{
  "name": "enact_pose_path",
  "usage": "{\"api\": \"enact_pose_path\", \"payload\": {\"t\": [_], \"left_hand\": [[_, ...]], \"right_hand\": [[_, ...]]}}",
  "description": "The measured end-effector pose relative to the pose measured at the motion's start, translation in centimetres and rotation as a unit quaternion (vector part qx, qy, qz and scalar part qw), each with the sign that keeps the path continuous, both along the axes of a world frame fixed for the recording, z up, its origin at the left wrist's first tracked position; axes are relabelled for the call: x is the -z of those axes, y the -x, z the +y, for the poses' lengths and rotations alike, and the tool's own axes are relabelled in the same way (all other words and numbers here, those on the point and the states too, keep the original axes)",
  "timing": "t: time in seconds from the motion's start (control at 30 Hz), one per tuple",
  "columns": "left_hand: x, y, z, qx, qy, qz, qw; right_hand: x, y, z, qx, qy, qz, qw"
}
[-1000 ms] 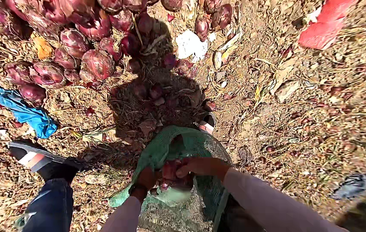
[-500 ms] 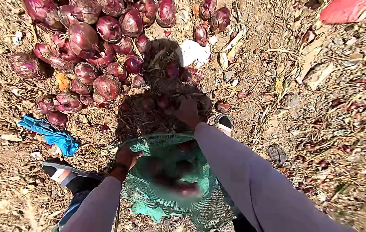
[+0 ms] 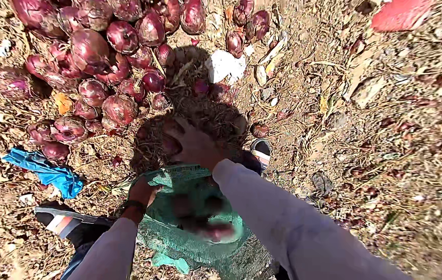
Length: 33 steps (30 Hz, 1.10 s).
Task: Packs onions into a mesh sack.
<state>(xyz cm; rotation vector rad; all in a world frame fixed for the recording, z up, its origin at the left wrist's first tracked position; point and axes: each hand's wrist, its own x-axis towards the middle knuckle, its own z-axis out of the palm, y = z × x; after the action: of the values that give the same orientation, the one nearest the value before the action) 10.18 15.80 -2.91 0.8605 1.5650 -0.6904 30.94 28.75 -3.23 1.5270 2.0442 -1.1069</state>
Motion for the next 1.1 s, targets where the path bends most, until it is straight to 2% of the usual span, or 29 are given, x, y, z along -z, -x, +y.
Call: {"api": "enact_pose_path", "payload": {"t": [0.1, 0.13, 0.2, 0.3, 0.33, 0.37, 0.4, 0.43, 0.47, 0.53, 0.57, 0.63, 0.67, 0.73, 0.83, 0.9, 0.93, 1.0, 1.07, 1.1], "left_hand": [[0.7, 0.2, -0.7, -0.004, -0.035, -0.037, 0.999], [1.7, 0.8, -1.3, 0.005, -0.048, -0.048, 0.998], [3.5, 2.3, -2.9, 0.018, -0.063, -0.057, 0.996], [5.2, 3.3, -3.7, -0.003, -0.084, -0.055, 0.995], [5.5, 3.3, -3.6, -0.006, -0.081, -0.053, 0.995], [5.5, 3.1, -3.8, -0.003, -0.077, -0.048, 0.996], [5.3, 2.9, -4.1, -0.003, -0.074, -0.041, 0.996], [5.2, 2.7, -4.1, -0.007, -0.073, -0.029, 0.997], [5.3, 2.5, -3.9, -0.009, -0.072, -0.014, 0.997], [5.3, 2.3, -4.0, -0.002, -0.066, 0.004, 0.998], [5.6, 2.3, -3.9, -0.001, -0.062, 0.007, 0.998], [5.4, 2.2, -3.7, -0.013, -0.054, 0.005, 0.998], [5.2, 2.1, -3.5, -0.015, -0.051, 0.003, 0.999], [5.3, 1.8, -3.0, -0.015, -0.053, 0.009, 0.998], [5.0, 1.7, -3.0, -0.016, -0.043, 0.025, 0.999], [5.2, 1.6, -3.0, -0.01, -0.039, 0.029, 0.999], [5.5, 1.6, -3.1, -0.006, -0.039, 0.033, 0.999], [5.7, 1.4, -3.4, -0.008, -0.048, 0.041, 0.998], [5.5, 1.2, -2.9, -0.028, -0.06, 0.05, 0.997], [5.5, 1.2, -2.9, -0.037, -0.064, 0.058, 0.996]], "right_hand": [[3.6, 3.0, -1.0, 0.034, 0.005, 0.024, 0.999], [3.7, 3.6, -1.3, 0.055, 0.006, 0.028, 0.998], [0.8, 3.7, -3.8, 0.063, 0.02, 0.069, 0.995], [-5.3, -0.4, -7.9, -0.054, 0.08, 0.189, 0.977], [-6.8, -3.0, -7.6, -0.055, 0.088, 0.203, 0.974], [-7.8, -6.4, -6.5, -0.017, 0.068, 0.181, 0.981], [-7.7, -10.2, -5.3, 0.068, 0.003, 0.121, 0.99], [-6.5, -13.9, -3.5, 0.172, -0.072, 0.016, 0.982], [-4.6, -17.5, -0.9, 0.265, -0.088, -0.106, 0.954], [-0.7, -23.8, 1.7, 0.39, -0.038, -0.242, 0.887], [1.2, -26.1, 1.6, 0.412, -0.002, -0.256, 0.874], [3.8, -28.3, -0.1, 0.412, 0.075, -0.206, 0.884], [4.5, -28.5, -0.6, 0.415, 0.086, -0.174, 0.889], [4.4, -27.7, 0.4, 0.448, 0.046, -0.136, 0.882], [1.0, -24.1, 9.0, 0.473, -0.066, -0.154, 0.865], [-0.3, -21.9, 17.3, 0.435, -0.132, -0.148, 0.878], [-0.8, -21.0, 21.4, 0.398, -0.128, -0.145, 0.897], [-2.0, -19.5, 28.1, 0.292, -0.051, -0.162, 0.941], [-0.1, -20.0, 31.0, 0.195, -0.032, -0.18, 0.964], [2.1, -20.9, 30.7, 0.169, -0.076, -0.176, 0.967]]}}
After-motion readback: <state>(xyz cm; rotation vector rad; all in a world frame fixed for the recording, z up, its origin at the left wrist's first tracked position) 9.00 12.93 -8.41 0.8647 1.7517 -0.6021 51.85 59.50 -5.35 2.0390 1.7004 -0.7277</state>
